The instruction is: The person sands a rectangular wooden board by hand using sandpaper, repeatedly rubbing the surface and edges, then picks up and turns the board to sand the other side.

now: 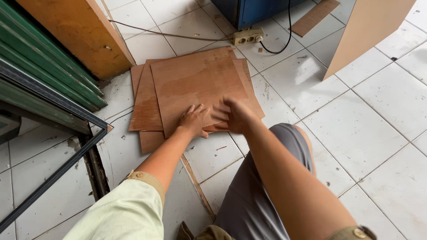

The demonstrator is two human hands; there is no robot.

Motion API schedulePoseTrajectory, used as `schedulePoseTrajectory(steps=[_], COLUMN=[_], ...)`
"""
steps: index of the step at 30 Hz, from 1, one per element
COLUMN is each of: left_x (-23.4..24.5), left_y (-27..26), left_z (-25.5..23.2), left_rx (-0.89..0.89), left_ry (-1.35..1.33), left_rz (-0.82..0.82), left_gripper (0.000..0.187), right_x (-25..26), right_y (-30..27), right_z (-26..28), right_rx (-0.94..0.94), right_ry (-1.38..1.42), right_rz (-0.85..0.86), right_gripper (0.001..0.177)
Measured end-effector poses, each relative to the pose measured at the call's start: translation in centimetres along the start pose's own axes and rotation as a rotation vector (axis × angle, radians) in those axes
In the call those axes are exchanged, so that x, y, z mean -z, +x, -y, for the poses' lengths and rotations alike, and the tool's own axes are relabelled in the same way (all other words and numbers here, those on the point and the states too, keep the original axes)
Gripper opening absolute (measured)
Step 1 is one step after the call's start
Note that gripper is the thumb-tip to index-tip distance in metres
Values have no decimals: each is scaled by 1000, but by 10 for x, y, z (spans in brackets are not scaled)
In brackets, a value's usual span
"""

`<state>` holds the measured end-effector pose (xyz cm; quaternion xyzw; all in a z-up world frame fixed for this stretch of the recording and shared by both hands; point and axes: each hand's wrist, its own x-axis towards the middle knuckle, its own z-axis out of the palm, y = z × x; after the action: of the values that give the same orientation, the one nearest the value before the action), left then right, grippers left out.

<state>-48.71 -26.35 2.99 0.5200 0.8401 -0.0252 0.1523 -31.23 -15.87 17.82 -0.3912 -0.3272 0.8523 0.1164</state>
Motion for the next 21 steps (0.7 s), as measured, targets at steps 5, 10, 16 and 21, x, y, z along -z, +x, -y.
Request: schedulePoseTrajectory(steps=[5, 10, 16, 21], left_x=[37, 10, 118, 165], left_y=[-28, 7, -13, 2], left_z=[-25, -22, -103, -184], left_rx=[-190, -158, -170, -358], left_ry=[69, 182, 13, 76], left_rz=[-87, -32, -163, -308], left_gripper=[98, 89, 29, 22], right_x=[52, 39, 36, 136], right_y=[43, -2, 2, 99], right_z=[-30, -10, -9, 30], right_rx=[-94, -123, -43, 228], right_ry=[-312, -166, 176, 388], right_rz=[-277, -350, -367, -401], right_gripper=[76, 86, 83, 35])
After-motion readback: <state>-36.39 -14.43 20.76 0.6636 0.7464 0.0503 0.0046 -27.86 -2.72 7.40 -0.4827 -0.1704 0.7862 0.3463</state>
